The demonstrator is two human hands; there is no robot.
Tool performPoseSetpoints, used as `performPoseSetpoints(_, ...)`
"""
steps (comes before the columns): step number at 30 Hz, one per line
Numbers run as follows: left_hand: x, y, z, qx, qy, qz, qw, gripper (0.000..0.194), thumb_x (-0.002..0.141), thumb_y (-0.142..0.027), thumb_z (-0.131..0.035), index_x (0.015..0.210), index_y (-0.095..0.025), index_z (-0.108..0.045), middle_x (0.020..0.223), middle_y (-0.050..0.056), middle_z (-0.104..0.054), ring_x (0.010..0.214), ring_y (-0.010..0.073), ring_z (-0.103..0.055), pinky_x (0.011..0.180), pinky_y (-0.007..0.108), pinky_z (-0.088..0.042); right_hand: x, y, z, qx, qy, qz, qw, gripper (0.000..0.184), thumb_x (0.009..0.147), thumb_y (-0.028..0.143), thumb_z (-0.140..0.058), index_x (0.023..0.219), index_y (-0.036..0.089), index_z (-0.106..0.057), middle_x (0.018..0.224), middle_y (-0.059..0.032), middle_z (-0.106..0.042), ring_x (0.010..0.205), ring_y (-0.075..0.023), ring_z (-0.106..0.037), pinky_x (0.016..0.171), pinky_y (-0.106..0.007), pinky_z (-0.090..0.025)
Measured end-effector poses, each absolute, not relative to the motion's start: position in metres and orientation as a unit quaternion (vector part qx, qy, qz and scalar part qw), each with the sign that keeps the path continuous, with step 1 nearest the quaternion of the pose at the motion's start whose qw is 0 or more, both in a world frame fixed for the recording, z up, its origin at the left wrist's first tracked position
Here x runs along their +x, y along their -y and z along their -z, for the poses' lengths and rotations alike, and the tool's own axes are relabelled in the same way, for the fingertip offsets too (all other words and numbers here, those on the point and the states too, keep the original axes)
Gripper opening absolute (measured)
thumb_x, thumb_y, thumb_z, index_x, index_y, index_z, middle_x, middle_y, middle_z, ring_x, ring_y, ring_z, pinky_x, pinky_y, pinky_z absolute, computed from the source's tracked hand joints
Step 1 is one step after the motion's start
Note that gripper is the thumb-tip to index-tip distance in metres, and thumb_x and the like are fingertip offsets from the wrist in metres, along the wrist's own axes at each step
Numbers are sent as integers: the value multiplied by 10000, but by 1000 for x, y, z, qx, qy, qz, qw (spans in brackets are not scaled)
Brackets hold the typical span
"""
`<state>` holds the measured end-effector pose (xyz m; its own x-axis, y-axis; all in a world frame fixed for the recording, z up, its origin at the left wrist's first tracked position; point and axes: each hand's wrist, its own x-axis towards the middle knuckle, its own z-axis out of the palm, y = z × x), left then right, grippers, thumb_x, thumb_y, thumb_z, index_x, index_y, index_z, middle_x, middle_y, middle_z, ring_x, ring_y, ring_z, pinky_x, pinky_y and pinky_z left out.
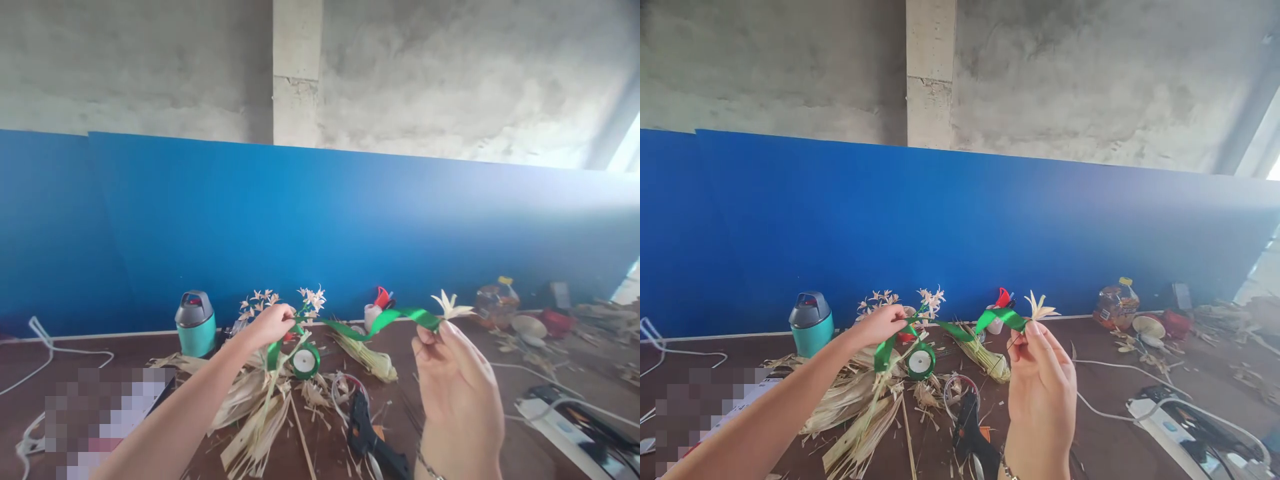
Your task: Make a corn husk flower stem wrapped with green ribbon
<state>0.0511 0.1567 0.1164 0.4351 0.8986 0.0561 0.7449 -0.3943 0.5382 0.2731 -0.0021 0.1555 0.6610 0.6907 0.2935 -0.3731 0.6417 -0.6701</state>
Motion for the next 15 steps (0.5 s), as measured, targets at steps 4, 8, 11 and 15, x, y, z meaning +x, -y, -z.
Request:
performPoseSetpoints(4, 60, -134, -129, 814, -477, -244, 226, 244, 865, -222, -441, 1020, -179, -625, 958, 55, -697, 862, 193, -644, 765, 300, -490, 271, 1, -155, -302, 272, -318, 857, 104, 672, 242, -719, 623, 188, -645, 625, 3, -557, 585, -117, -505, 516, -255, -353)
performPoseSetpoints(8, 32, -114, -136, 798, -512, -250, 198, 279, 644, -110, -560, 871, -207, -689, 1007, 97, -697, 1071, 336, -563, 909, 437, -399, 260, -6, -152, -344, 313, -347, 814, 141, 634, 279, -760, 689, 190, -666, 626, 1, -557, 549, -114, -462, 494, -253, -324)
performPoseSetpoints(11, 9, -93, -144, 793, -510, -263, 207, 487, 633, -148, -590, 1108, -243, -637, 1314, 102, -548, 1273, 357, -388, 1002, 468, -325, 239, -13, -149, -383, 387, -366, 755, 179, 672, 340, -735, 663, 184, -647, 565, 19, -508, 513, -107, -394, 494, -256, -300)
performPoseSetpoints(15, 9, -53, -153, 699, -411, -398, 428, 388, 854, -386, -478, 1223, -283, -545, 1389, 48, -489, 1280, 254, -414, 1008, 382, -368, 203, -17, -149, -393, 461, -416, 678, 257, 692, 384, -709, 605, 171, -597, 571, 26, -476, 530, -104, -350, 500, -244, -271)
